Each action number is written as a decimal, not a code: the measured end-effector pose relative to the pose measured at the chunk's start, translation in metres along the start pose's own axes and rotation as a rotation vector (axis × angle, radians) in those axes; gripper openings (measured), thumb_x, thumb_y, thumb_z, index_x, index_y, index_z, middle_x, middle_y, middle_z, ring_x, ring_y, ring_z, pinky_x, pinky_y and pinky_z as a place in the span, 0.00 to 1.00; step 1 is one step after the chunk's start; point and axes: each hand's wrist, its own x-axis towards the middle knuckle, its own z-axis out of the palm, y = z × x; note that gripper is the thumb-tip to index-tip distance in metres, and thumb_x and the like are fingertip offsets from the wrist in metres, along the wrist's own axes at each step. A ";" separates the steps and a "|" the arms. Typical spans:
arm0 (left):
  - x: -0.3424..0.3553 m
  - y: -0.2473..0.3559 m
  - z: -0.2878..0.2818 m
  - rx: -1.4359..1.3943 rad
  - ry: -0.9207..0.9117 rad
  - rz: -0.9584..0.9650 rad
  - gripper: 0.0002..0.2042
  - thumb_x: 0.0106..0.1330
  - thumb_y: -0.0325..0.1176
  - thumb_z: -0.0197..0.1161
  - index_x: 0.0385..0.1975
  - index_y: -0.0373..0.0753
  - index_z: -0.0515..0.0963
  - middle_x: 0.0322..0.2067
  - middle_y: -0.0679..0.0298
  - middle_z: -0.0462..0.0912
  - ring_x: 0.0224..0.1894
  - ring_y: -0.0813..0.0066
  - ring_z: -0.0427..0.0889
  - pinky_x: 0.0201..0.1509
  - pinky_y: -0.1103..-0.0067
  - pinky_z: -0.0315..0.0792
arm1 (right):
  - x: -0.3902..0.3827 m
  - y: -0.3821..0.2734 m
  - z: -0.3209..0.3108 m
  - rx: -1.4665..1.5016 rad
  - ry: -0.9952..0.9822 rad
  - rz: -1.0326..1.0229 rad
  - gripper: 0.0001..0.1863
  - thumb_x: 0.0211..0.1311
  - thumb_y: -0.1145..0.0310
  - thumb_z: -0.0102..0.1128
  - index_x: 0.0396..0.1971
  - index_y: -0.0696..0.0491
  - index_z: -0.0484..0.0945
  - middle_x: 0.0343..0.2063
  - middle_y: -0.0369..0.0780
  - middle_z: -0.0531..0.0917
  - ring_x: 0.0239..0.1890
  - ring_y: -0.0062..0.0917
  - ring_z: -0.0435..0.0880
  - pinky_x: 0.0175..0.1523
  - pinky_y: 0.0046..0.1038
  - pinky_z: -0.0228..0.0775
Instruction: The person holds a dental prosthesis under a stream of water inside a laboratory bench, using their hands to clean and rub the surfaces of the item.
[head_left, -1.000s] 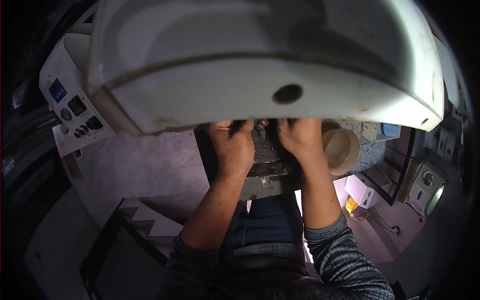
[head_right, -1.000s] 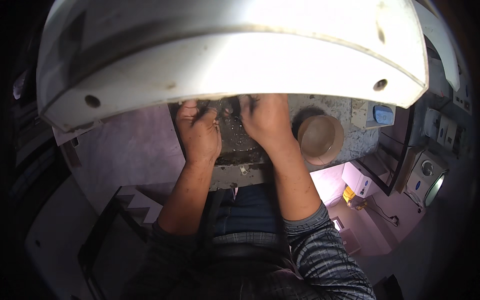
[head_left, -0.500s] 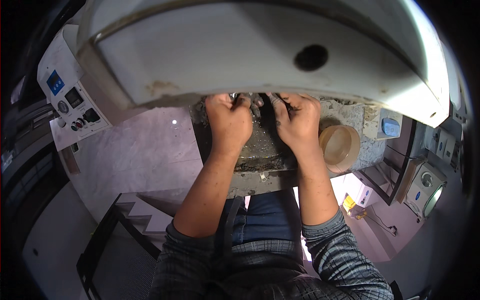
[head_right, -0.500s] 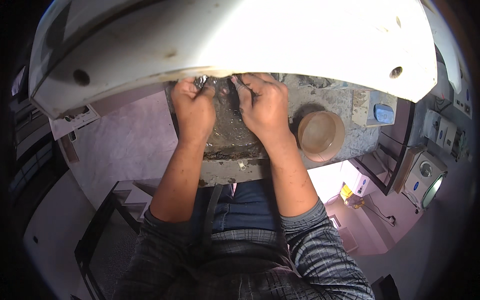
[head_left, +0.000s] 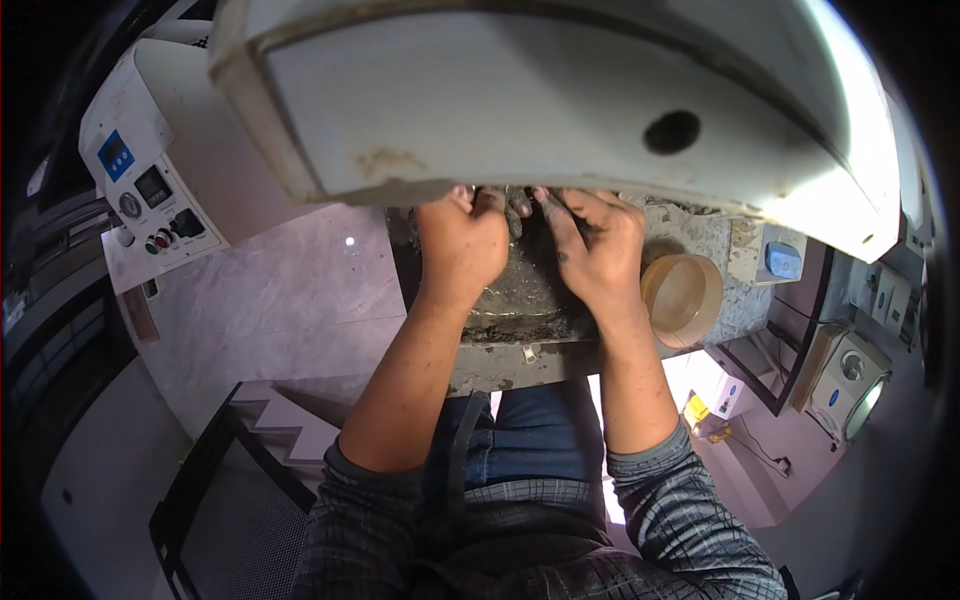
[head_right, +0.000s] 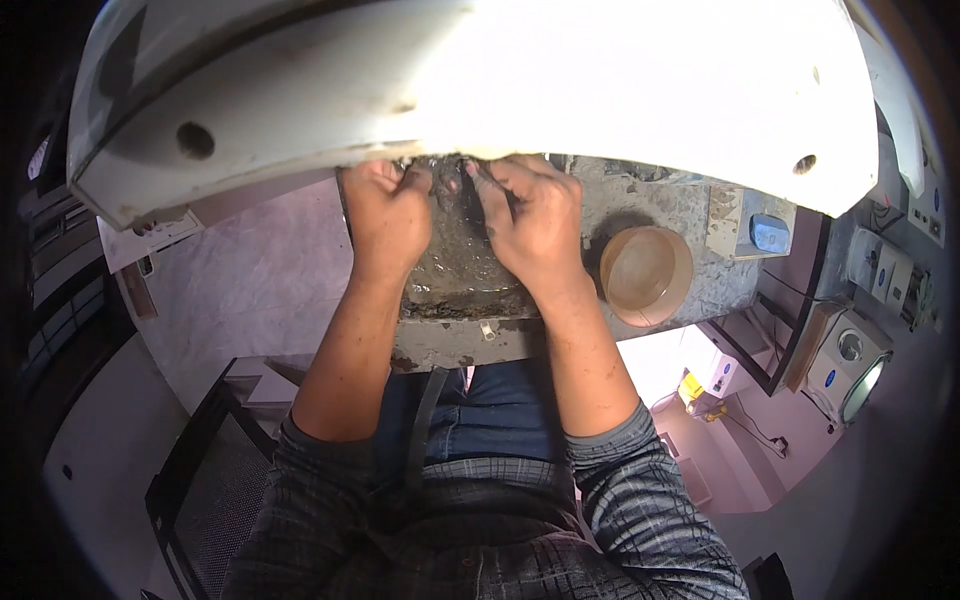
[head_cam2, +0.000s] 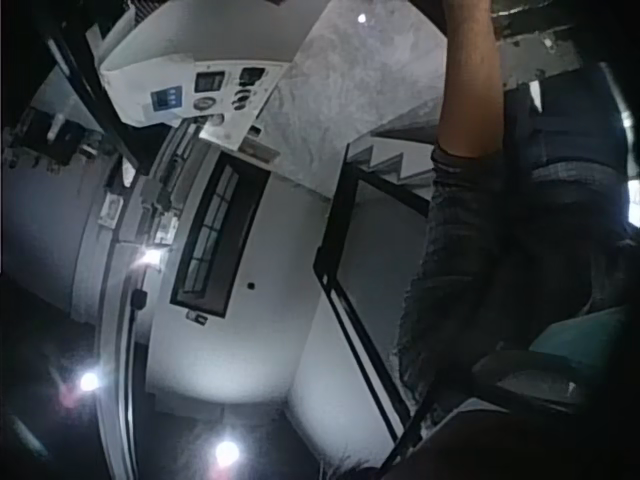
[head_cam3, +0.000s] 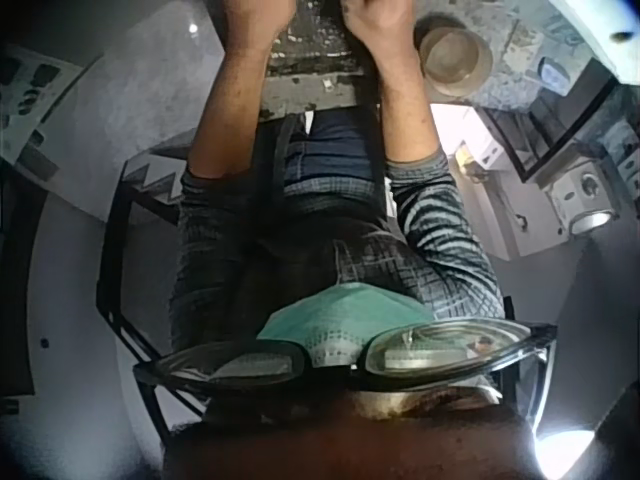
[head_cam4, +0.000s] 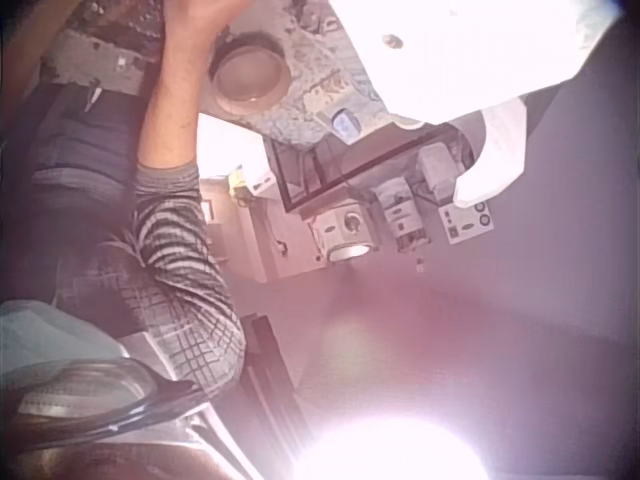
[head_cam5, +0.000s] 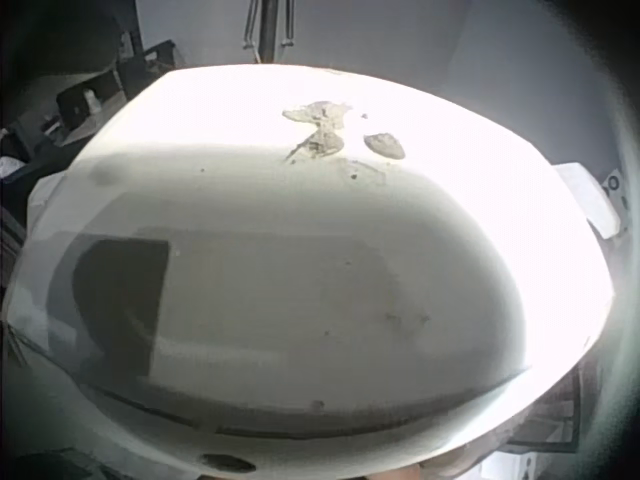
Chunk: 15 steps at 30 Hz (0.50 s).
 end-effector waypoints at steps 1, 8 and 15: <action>-0.001 0.001 0.000 -0.007 0.001 0.003 0.10 0.53 0.09 0.46 0.27 0.28 0.73 0.24 0.59 0.78 0.25 0.76 0.78 0.26 0.80 0.70 | -0.002 -0.003 -0.002 0.007 -0.007 -0.001 0.04 0.48 0.79 0.61 0.26 0.60 0.81 0.21 0.47 0.80 0.21 0.36 0.79 0.29 0.30 0.69; 0.010 0.002 0.001 0.048 0.050 0.122 0.06 0.51 0.12 0.50 0.21 0.29 0.73 0.17 0.65 0.76 0.15 0.83 0.70 0.19 0.83 0.61 | 0.004 0.006 0.010 0.031 0.054 -0.052 0.04 0.47 0.81 0.60 0.26 0.62 0.81 0.22 0.47 0.80 0.22 0.34 0.80 0.31 0.26 0.70; -0.007 -0.021 0.006 -0.268 0.038 0.151 0.09 0.51 0.10 0.46 0.28 0.27 0.72 0.28 0.60 0.77 0.29 0.78 0.76 0.31 0.83 0.68 | -0.008 0.013 0.006 0.070 0.125 -0.184 0.04 0.46 0.82 0.61 0.25 0.63 0.80 0.23 0.47 0.80 0.25 0.35 0.80 0.32 0.28 0.71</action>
